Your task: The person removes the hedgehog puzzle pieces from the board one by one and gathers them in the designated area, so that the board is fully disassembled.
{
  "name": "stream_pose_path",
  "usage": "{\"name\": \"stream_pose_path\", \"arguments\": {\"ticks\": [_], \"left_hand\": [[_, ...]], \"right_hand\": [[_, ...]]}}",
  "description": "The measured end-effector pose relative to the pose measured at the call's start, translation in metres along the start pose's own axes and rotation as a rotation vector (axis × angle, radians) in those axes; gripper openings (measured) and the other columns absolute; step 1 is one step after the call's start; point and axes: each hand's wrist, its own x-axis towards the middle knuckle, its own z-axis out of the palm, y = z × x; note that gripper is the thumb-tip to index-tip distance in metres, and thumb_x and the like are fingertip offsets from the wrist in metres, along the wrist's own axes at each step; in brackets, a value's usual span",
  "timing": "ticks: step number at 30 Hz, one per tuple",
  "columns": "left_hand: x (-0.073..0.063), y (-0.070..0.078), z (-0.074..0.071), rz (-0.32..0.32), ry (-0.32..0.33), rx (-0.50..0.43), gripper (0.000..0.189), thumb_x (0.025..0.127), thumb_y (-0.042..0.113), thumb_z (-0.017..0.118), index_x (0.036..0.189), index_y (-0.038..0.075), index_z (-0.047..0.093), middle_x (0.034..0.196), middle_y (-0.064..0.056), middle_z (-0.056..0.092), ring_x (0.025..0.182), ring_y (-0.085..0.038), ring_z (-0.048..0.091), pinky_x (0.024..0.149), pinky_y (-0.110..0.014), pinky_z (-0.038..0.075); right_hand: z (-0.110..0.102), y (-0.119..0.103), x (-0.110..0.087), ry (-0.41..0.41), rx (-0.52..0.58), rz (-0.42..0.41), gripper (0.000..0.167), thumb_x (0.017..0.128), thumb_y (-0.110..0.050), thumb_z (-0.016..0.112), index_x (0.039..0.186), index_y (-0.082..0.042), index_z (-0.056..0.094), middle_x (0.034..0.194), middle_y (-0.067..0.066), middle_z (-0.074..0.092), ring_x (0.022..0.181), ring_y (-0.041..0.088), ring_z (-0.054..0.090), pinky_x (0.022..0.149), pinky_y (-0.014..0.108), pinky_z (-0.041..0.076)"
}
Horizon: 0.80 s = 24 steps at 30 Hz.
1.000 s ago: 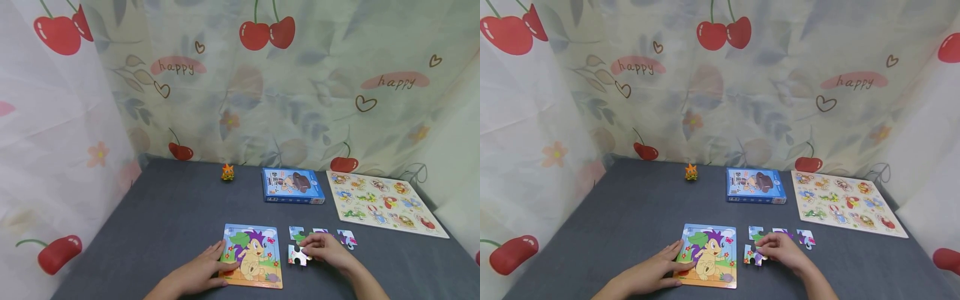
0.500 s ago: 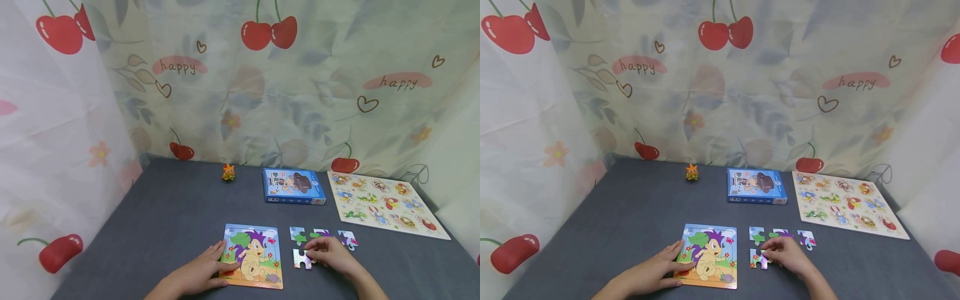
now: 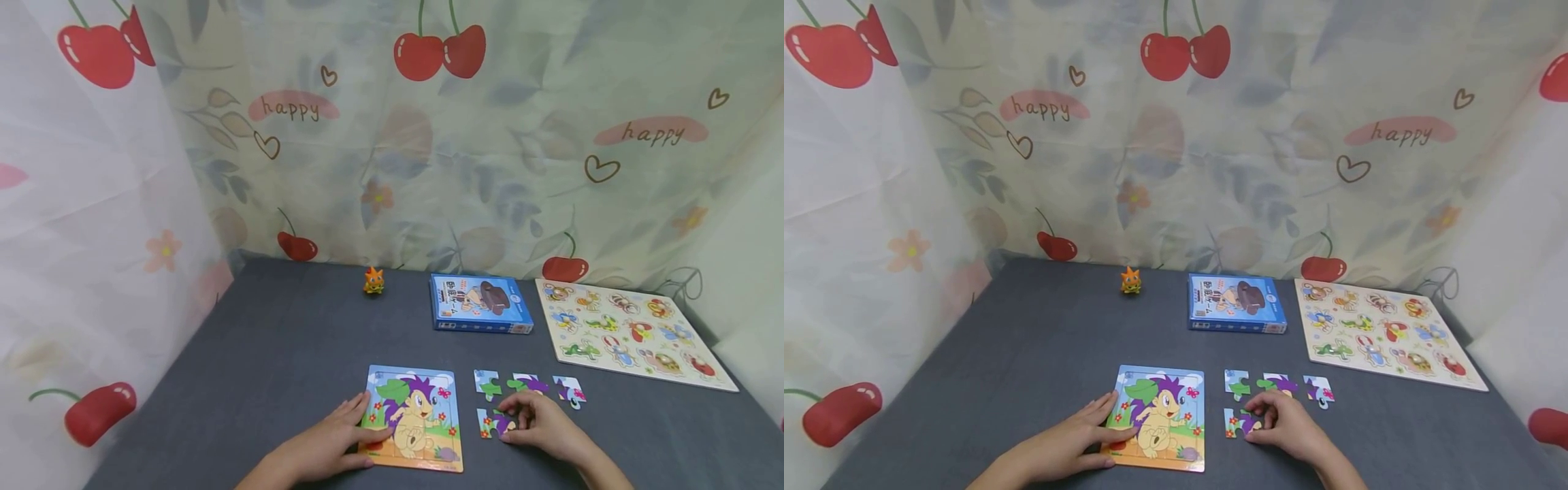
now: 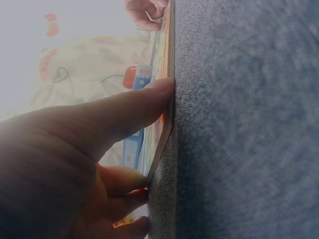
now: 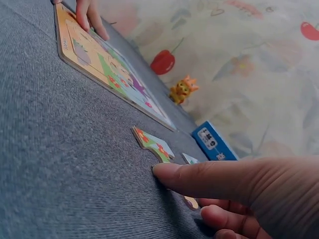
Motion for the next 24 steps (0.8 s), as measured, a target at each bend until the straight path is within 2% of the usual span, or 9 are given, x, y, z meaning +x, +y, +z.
{"name": "stream_pose_path", "arguments": {"ticks": [8,16,24], "left_hand": [[-0.0002,0.0013,0.0004,0.001,0.000,-0.005,0.046,0.089,0.045,0.056,0.133,0.044,0.046,0.155,-0.014,0.017,0.142,-0.037,0.017,0.111,-0.055,0.022],[-0.0003,0.0010,-0.0005,-0.010,-0.005,-0.014,0.045,0.088,0.046,0.057,0.132,0.045,0.046,0.156,-0.014,0.017,0.142,-0.038,0.017,0.111,-0.055,0.021],[-0.0012,0.0023,-0.0011,-0.010,-0.008,-0.003,0.045,0.089,0.046,0.056,0.133,0.045,0.045,0.156,-0.014,0.017,0.142,-0.037,0.017,0.110,-0.055,0.022]], "right_hand": [[-0.0020,-0.0011,-0.0008,-0.014,-0.027,-0.001,0.040,0.070,-0.018,0.081,0.098,0.002,0.061,0.081,0.005,0.054,0.061,0.001,0.046,0.053,0.020,0.043],[-0.0033,-0.0002,-0.0012,-0.044,0.000,-0.007,0.040,0.072,-0.019,0.080,0.099,0.002,0.060,0.082,0.005,0.054,0.063,0.002,0.047,0.054,0.021,0.043],[-0.0037,0.0020,-0.0006,-0.036,-0.036,-0.038,0.040,0.071,-0.022,0.080,0.097,0.001,0.060,0.076,0.002,0.053,0.063,0.001,0.048,0.053,0.020,0.044]]}}
